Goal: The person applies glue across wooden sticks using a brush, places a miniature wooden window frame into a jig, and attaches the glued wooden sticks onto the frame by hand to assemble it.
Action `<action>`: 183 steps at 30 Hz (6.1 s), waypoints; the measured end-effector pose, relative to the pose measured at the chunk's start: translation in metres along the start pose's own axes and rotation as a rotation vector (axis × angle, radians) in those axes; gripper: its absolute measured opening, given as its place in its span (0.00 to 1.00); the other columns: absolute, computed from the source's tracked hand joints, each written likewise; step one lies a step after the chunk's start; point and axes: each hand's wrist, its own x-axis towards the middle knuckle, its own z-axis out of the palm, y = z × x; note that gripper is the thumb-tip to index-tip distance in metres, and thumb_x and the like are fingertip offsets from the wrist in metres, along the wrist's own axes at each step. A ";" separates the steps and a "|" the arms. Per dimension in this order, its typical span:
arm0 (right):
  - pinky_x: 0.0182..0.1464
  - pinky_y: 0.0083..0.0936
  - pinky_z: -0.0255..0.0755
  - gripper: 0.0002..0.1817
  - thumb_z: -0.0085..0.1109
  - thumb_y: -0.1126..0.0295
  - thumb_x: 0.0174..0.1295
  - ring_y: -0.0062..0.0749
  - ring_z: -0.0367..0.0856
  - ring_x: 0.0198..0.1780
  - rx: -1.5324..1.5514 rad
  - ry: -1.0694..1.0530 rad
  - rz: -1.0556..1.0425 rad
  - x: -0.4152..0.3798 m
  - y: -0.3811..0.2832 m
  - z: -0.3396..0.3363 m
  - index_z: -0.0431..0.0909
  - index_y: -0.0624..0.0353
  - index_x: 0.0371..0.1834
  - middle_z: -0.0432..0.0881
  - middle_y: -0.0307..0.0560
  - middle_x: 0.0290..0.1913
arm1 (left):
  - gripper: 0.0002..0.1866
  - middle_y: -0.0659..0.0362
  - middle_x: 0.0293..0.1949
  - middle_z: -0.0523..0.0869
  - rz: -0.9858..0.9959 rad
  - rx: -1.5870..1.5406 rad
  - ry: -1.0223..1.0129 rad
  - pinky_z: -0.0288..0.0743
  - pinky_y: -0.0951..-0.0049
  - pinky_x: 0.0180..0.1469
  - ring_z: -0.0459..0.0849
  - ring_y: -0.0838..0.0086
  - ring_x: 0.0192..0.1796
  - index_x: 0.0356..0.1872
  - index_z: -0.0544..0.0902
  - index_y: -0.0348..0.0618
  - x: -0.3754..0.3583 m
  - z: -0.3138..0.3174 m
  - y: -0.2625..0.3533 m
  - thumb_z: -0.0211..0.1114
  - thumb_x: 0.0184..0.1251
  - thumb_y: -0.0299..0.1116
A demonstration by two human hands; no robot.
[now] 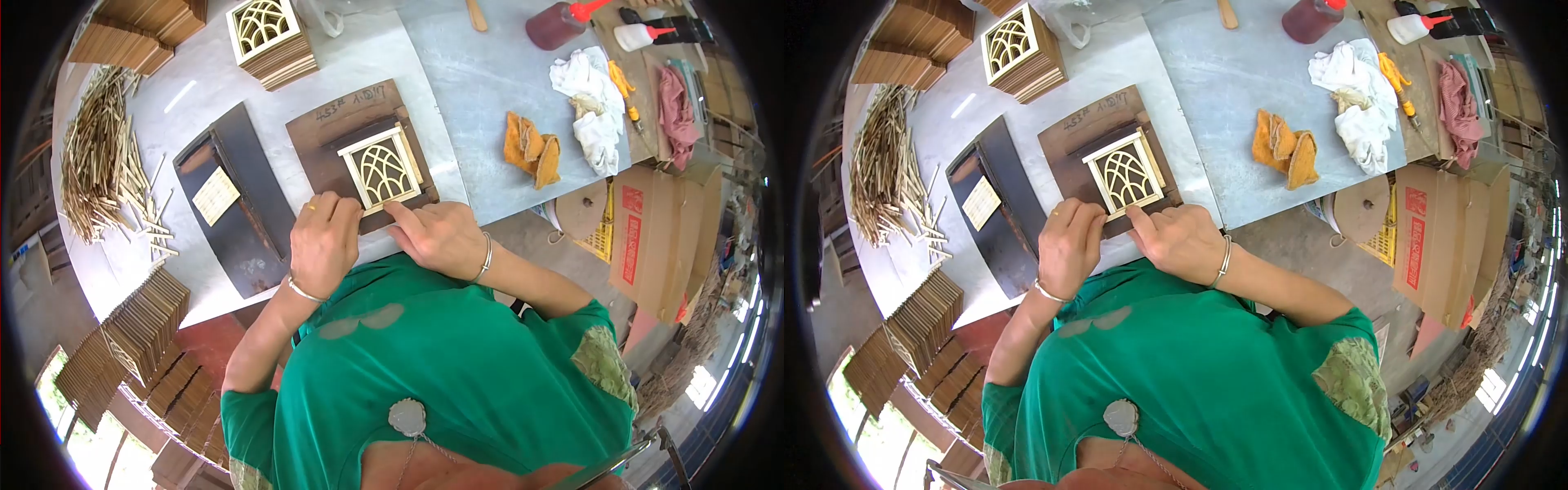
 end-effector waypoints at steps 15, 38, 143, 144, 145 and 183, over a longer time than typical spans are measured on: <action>0.20 0.27 0.69 0.17 0.67 0.69 0.55 0.30 0.77 0.18 0.040 -0.047 0.034 -0.007 0.012 -0.009 0.80 0.59 0.49 0.75 0.36 0.17 | 0.17 0.50 0.37 0.78 0.138 0.068 0.051 0.74 0.63 0.40 0.77 0.58 0.37 0.44 0.82 0.30 -0.008 0.007 0.017 0.68 0.50 0.18; 0.21 0.27 0.68 0.16 0.66 0.70 0.56 0.30 0.76 0.18 0.003 -0.059 0.023 -0.005 0.028 -0.027 0.82 0.58 0.49 0.76 0.38 0.18 | 0.13 0.52 0.37 0.79 -0.200 -0.308 0.062 0.75 0.65 0.37 0.80 0.64 0.34 0.48 0.81 0.34 -0.006 -0.005 0.002 0.64 0.62 0.21; 0.73 0.42 0.53 0.48 0.73 0.46 0.44 0.52 0.59 0.72 -0.139 -0.451 -0.067 0.289 0.070 -0.056 0.66 0.47 0.71 0.65 0.54 0.71 | 0.05 0.56 0.33 0.81 -0.369 -0.328 0.437 0.71 0.76 0.30 0.78 0.74 0.29 0.38 0.83 0.35 -0.084 -0.118 -0.015 0.64 0.62 0.20; 0.73 0.41 0.54 0.47 0.73 0.46 0.44 0.51 0.60 0.71 -0.140 -0.448 -0.074 0.293 0.072 -0.054 0.68 0.47 0.70 0.67 0.52 0.70 | 0.05 0.56 0.33 0.81 -0.372 -0.319 0.427 0.71 0.76 0.30 0.78 0.74 0.29 0.38 0.83 0.35 -0.079 -0.116 -0.015 0.64 0.62 0.20; 0.72 0.40 0.55 0.46 0.73 0.46 0.43 0.50 0.62 0.69 -0.142 -0.448 -0.081 0.294 0.074 -0.053 0.69 0.47 0.69 0.68 0.51 0.68 | 0.04 0.56 0.33 0.81 -0.361 -0.338 0.424 0.71 0.76 0.30 0.78 0.74 0.29 0.38 0.83 0.35 -0.074 -0.113 -0.015 0.64 0.63 0.20; 0.54 0.34 0.67 0.22 0.68 0.61 0.51 0.35 0.73 0.57 0.029 -0.206 -0.156 0.062 0.059 -0.029 0.81 0.52 0.50 0.78 0.38 0.55 | 0.15 0.48 0.50 0.83 -0.153 -0.345 0.197 0.81 0.68 0.45 0.86 0.61 0.45 0.50 0.80 0.35 0.006 0.006 -0.001 0.64 0.62 0.23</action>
